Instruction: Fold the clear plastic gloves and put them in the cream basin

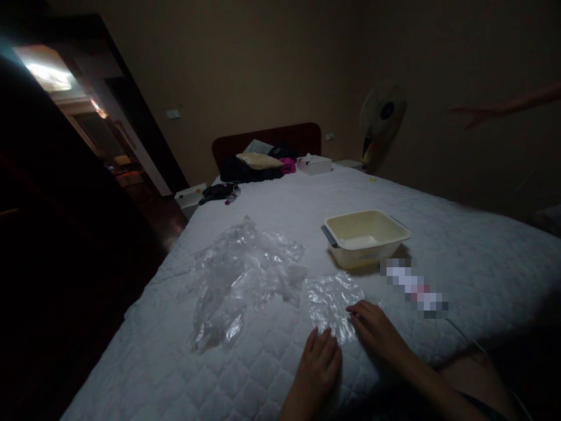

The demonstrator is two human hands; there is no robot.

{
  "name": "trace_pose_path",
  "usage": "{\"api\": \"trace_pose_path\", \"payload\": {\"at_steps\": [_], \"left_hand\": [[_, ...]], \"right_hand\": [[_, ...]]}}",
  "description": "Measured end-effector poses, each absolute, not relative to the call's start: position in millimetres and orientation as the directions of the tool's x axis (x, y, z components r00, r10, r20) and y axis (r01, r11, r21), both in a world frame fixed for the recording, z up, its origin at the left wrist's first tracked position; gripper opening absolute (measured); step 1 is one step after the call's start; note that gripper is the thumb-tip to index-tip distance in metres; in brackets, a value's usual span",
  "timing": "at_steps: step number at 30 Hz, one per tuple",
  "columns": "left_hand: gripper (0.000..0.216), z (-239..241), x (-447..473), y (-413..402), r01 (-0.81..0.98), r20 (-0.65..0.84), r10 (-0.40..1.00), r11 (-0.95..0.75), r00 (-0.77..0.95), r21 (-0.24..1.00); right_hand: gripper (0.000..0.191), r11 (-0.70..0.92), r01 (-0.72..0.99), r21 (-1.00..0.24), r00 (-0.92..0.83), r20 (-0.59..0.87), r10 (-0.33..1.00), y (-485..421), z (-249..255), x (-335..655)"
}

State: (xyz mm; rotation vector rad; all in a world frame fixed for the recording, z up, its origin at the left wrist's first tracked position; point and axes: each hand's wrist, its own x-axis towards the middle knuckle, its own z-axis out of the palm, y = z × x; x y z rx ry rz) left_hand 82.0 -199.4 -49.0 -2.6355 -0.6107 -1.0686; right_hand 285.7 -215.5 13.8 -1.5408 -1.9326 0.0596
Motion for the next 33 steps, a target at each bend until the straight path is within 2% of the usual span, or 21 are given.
{"api": "trace_pose_path", "payload": {"at_steps": [5,10,16,20,25,28,33], "left_hand": [[0.023,-36,85,-203,0.434,0.713,0.251,-0.897,0.654,-0.082],[0.031,-37,97,-205,0.455,0.696,0.294,-0.889,0.655,-0.052],[0.028,-49,99,-204,0.437,0.601,0.296,-0.894,0.742,-0.099],[0.027,-52,96,-204,0.435,0.533,0.299,-0.889,0.791,-0.147],[0.026,-53,96,-204,0.429,0.524,0.297,-0.891,0.798,-0.148],[0.024,-52,96,-204,0.43,0.511,0.303,-0.891,0.805,-0.149],[0.025,-50,96,-204,0.418,0.481,0.294,-0.891,0.826,-0.175]], "right_hand": [[0.021,0.333,0.878,-0.343,-0.152,0.46,0.875,-232,9,327],[0.027,0.409,0.889,-0.204,-0.269,0.49,0.829,-248,-8,345],[0.031,0.513,0.855,-0.08,-0.414,0.49,0.767,-248,-8,338],[0.036,0.571,0.818,-0.077,-0.479,0.459,0.748,-242,-13,342],[0.041,0.569,0.813,-0.124,-0.509,0.325,0.797,-241,-11,347],[0.033,0.551,0.818,-0.164,-0.489,0.308,0.816,-243,0,341],[0.019,0.449,0.861,-0.241,-0.358,0.341,0.869,-242,4,327]]}}
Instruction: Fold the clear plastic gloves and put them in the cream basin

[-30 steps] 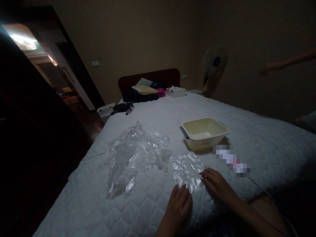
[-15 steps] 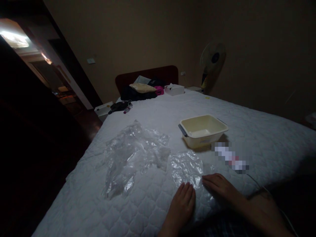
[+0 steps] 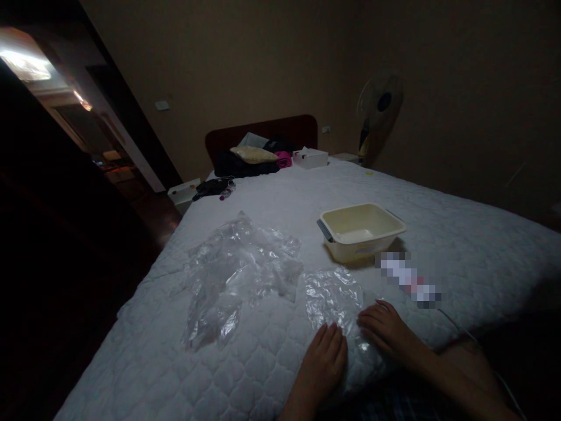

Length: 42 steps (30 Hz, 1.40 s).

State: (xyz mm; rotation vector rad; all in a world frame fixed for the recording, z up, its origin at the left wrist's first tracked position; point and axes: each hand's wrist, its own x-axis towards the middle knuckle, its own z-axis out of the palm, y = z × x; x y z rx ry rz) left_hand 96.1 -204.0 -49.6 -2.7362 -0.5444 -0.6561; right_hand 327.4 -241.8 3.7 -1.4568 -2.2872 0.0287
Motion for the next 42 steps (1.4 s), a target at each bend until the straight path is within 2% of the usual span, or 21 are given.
{"api": "trace_pose_path", "payload": {"at_steps": [4,10,17,28,34,38,42], "left_hand": [[0.024,-49,96,-204,0.416,0.503,0.285,-0.893,0.816,-0.169],[0.026,-50,96,-205,0.415,0.483,0.291,-0.894,0.826,-0.169],[0.025,-50,95,-205,0.406,0.503,0.278,-0.899,0.818,-0.164],[0.025,-52,96,-204,0.406,0.498,0.265,-0.892,0.826,-0.198],[0.028,-47,93,-204,0.405,0.506,0.242,-0.882,0.828,-0.241],[0.031,-42,92,-205,0.428,0.488,0.269,-0.868,0.831,-0.251],[0.032,-42,93,-203,0.449,0.455,0.318,-0.867,0.832,-0.215]], "right_hand": [[0.026,0.364,0.893,-0.266,-0.24,0.402,0.883,-235,-8,320],[0.013,0.208,0.929,-0.307,-0.057,0.436,0.898,-229,-5,306],[0.008,0.251,0.939,-0.235,-0.126,0.444,0.887,-228,-2,302],[0.026,0.401,0.9,-0.169,-0.299,0.429,0.853,-228,-2,289],[0.024,0.391,0.906,-0.162,-0.324,0.329,0.887,-225,-4,286],[0.025,0.406,0.899,-0.163,-0.339,0.328,0.882,-226,3,285],[0.025,0.425,0.875,-0.234,-0.328,0.36,0.873,-230,7,285]]}}
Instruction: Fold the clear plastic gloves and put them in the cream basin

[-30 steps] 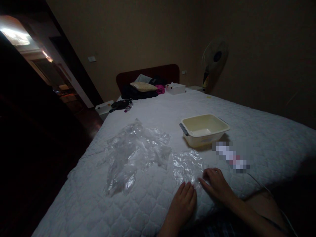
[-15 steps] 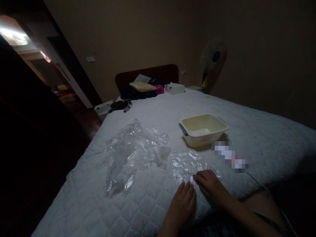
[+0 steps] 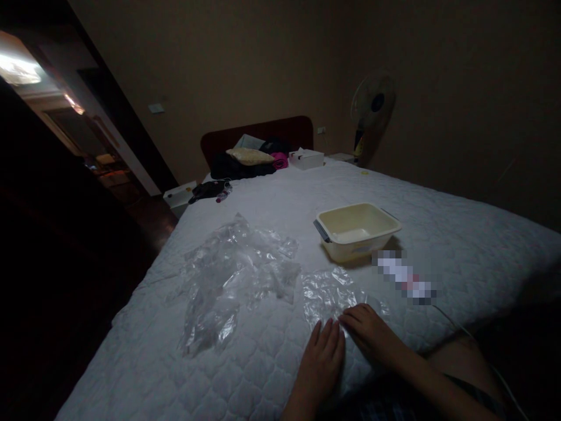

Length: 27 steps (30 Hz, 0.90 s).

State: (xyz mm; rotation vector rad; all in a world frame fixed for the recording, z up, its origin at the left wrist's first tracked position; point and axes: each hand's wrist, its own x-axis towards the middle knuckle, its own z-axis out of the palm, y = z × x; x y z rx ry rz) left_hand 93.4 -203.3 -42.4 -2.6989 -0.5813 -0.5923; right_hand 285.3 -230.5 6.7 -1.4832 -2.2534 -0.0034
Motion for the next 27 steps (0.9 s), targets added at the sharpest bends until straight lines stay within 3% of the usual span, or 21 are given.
{"api": "trace_pose_path", "payload": {"at_steps": [3,6,12,21,24,27], "left_hand": [[0.033,-42,94,-203,0.45,0.441,0.332,-0.872,0.834,-0.194],[0.032,-41,94,-203,0.445,0.429,0.336,-0.876,0.839,-0.185],[0.03,-41,94,-204,0.448,0.454,0.329,-0.875,0.828,-0.184],[0.029,-41,94,-204,0.454,0.467,0.325,-0.869,0.823,-0.196],[0.029,-40,93,-204,0.449,0.444,0.326,-0.869,0.835,-0.206],[0.029,-40,93,-204,0.447,0.44,0.326,-0.871,0.837,-0.204]], "right_hand": [[0.024,0.394,0.868,-0.302,-0.25,0.419,0.873,-234,5,292],[0.023,0.266,0.891,-0.368,-0.064,0.478,0.876,-235,2,308],[0.03,-0.042,0.859,-0.51,0.282,0.402,0.871,-233,-6,353],[0.023,-0.05,0.886,-0.461,0.202,0.286,0.937,-227,3,361],[0.018,-0.065,0.856,-0.513,0.22,0.246,0.944,-224,6,359],[0.02,-0.134,0.75,-0.648,0.288,0.137,0.948,-221,10,357]]}}
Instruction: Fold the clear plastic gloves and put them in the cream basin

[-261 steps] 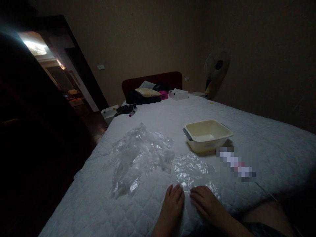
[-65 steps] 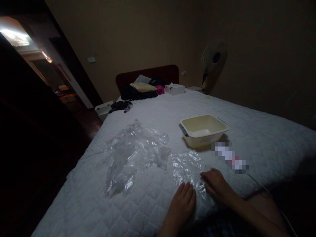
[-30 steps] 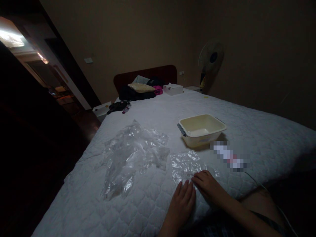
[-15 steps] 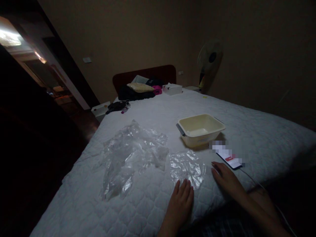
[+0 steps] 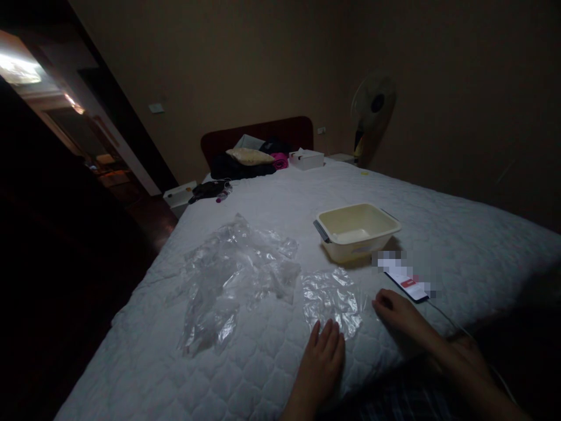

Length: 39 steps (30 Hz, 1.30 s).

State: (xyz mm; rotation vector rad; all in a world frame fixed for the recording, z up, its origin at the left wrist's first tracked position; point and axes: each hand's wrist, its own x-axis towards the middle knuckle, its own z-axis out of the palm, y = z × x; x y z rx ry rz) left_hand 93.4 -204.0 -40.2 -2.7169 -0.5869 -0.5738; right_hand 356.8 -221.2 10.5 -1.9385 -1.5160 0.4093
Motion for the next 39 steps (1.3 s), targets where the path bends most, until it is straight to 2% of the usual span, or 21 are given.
{"api": "trace_pose_path", "payload": {"at_steps": [3,7,11,17,26,32,35,39], "left_hand": [[0.029,-41,94,-204,0.452,0.463,0.324,-0.87,0.825,-0.198],[0.03,-43,94,-204,0.455,0.475,0.319,-0.866,0.82,-0.205],[0.03,-43,94,-204,0.452,0.452,0.323,-0.866,0.831,-0.215],[0.029,-41,94,-204,0.452,0.459,0.325,-0.869,0.827,-0.199],[0.032,-38,93,-204,0.455,0.463,0.319,-0.863,0.827,-0.22],[0.033,-33,92,-204,0.452,0.497,0.293,-0.86,0.817,-0.236],[0.032,-33,93,-204,0.458,0.507,0.295,-0.858,0.81,-0.232],[0.03,-32,95,-207,0.484,0.538,0.313,-0.85,0.783,-0.209]], "right_hand": [[0.025,-0.2,0.57,-0.797,0.305,-0.021,0.952,-218,17,353],[0.032,-0.216,0.334,-0.918,0.254,-0.133,0.958,-213,25,344],[0.036,-0.252,0.181,-0.951,0.261,-0.2,0.944,-210,31,334],[0.046,-0.25,0.103,-0.963,0.218,-0.224,0.95,-209,34,320],[0.044,-0.23,0.212,-0.95,0.195,-0.19,0.962,-196,11,318],[0.035,-0.158,0.272,-0.949,0.152,-0.12,0.981,-194,13,318],[0.028,-0.088,0.377,-0.922,0.138,-0.038,0.99,-196,19,318],[0.026,-0.011,0.57,-0.821,0.186,0.116,0.976,-204,24,318]]}}
